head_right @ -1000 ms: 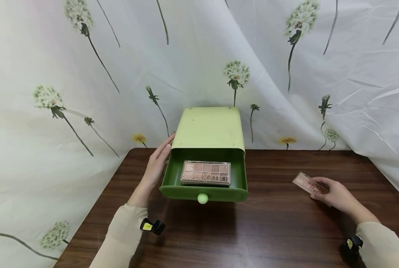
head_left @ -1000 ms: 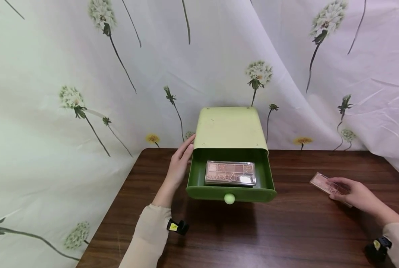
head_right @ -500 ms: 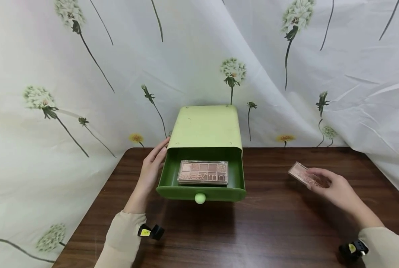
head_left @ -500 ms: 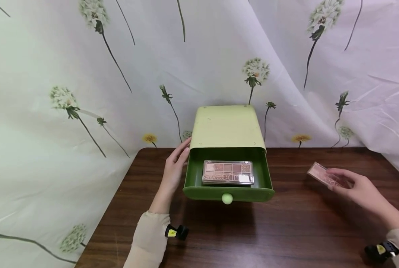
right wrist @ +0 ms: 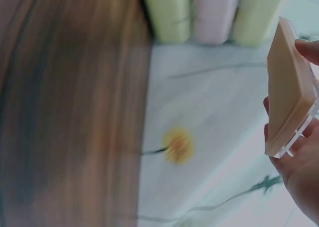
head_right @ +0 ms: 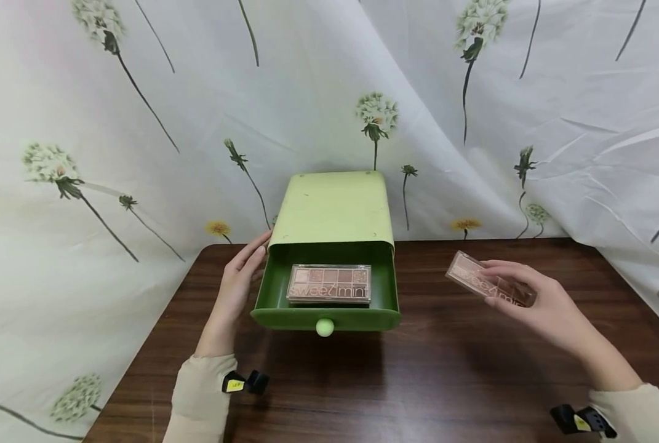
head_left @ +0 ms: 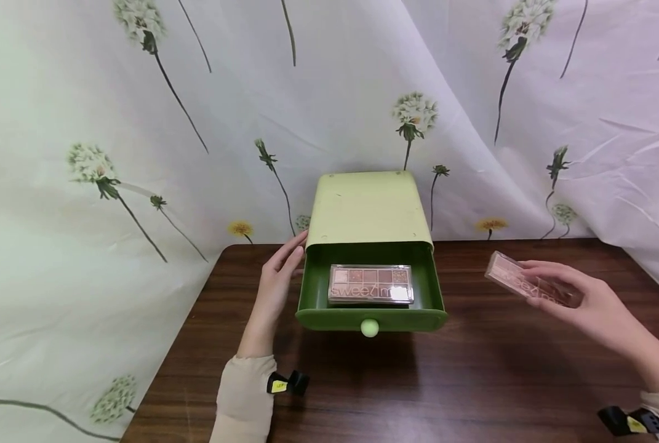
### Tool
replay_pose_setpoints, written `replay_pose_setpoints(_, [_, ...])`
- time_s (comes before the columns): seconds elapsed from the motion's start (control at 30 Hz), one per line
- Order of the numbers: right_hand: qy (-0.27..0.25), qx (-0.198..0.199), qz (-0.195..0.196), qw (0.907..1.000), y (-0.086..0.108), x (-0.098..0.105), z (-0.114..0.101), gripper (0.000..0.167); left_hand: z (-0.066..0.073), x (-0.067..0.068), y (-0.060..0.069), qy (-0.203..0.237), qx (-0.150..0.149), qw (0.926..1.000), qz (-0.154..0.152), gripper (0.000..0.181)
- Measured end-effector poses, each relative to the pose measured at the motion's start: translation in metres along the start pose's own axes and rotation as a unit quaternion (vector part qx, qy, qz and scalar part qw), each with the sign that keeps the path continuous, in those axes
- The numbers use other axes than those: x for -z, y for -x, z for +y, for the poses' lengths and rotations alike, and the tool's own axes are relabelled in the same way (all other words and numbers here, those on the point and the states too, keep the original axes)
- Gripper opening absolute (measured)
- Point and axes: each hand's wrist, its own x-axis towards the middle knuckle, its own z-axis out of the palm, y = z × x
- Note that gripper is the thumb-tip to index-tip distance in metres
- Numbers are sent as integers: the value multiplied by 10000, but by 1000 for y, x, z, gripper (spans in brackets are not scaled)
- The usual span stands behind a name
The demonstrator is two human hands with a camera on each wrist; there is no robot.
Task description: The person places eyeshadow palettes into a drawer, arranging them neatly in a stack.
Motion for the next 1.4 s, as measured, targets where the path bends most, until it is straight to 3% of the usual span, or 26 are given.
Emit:
replay_pose_setpoints(0.2, [-51, 355, -72, 9993, -7, -2, -35, 47, 0, 1, -2, 9, -54, 9999, -114, 41])
replay_pose_setpoints(0.33, [-114, 835, -98, 9964, -18, -6, -53, 51, -2, 0, -4, -49, -91, 9999, 13, 40])
replay_pose_setpoints(0.53, [-321, 1550, -274, 9870, -33, -20, -79, 56, -2, -3, -6, -124, -8, 9999, 121, 40])
replay_pose_setpoints(0.8, [-629, 2196, -645, 9714, -54, -46, -109, 56, -3, -6, -3, -164, 127, 9994, 287, 41])
replay_pose_setpoints(0.93, [-712, 2349, -884, 9654, -66, -60, -120, 51, -1, -4, 0, -171, 194, 9990, 359, 42])
replay_pose_setpoints(1.13, [-814, 2147, -1486, 9619, -83, -81, -136, 41, -2, -2, 2, -156, 239, 9988, 392, 41])
replay_pose_setpoints(1.3, [-657, 2264, -1784, 9553, -97, -97, -145, 36, -4, -4, 2, -104, 223, 9989, 395, 40])
replay_pose_setpoints(1.4, [-535, 2133, -1954, 9558, -102, -102, -149, 34, -4, -5, 2, -93, 205, 9990, 392, 40])
